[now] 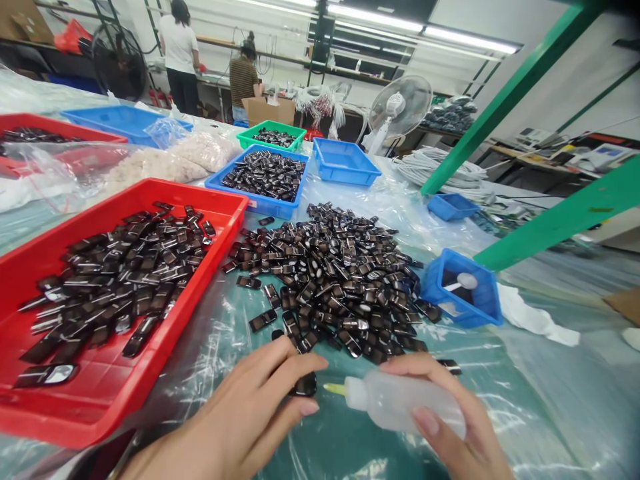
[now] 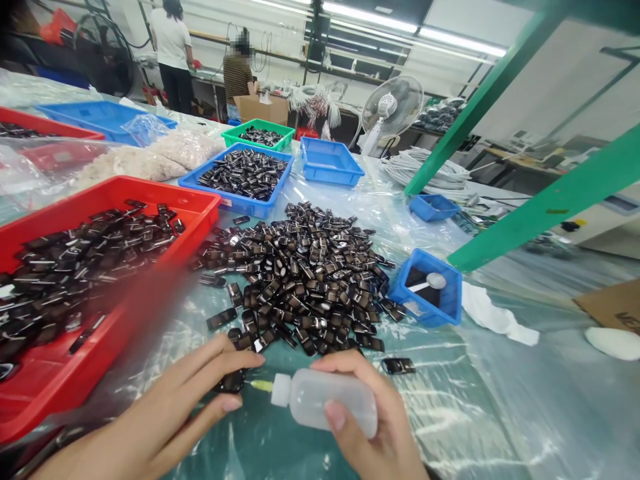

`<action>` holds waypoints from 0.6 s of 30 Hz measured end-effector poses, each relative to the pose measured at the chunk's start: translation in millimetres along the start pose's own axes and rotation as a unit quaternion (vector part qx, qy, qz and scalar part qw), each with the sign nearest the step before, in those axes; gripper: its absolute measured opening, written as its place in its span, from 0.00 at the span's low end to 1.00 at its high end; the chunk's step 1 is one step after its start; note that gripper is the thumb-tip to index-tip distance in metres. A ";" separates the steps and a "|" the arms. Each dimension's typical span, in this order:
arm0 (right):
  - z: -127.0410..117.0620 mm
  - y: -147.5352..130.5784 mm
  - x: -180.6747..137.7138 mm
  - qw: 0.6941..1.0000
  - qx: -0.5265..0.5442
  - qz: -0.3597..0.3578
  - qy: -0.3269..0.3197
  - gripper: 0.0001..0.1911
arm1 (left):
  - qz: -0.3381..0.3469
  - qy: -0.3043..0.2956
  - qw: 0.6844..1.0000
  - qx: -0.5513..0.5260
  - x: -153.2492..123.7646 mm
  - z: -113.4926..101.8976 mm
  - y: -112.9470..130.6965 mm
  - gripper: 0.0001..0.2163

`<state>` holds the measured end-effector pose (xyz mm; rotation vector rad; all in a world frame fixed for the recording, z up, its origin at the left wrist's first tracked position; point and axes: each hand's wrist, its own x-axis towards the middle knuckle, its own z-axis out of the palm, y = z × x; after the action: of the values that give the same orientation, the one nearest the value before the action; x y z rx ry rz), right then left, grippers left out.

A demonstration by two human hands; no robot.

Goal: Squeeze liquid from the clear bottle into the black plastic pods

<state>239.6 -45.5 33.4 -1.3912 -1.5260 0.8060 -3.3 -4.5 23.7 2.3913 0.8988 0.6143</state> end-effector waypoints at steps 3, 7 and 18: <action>-0.6 0.4 -0.2 1.000 0.005 -0.002 -0.029 0.15 | 0.007 -0.013 1.000 0.008 -1.8 0.2 1.5 0.15; 3.5 -4.0 -2.3 0.995 0.059 0.078 -0.005 0.18 | 0.008 -0.004 1.000 -0.005 -5.1 1.9 1.9 0.15; 7.9 -10.5 -2.8 0.984 0.111 0.139 -0.010 0.19 | 0.042 0.033 0.998 -0.039 -2.8 2.8 2.9 0.12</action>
<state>228.1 -49.1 39.3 -1.4472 -1.2287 1.1277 -2.3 -9.1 22.7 2.3597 0.7888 0.7500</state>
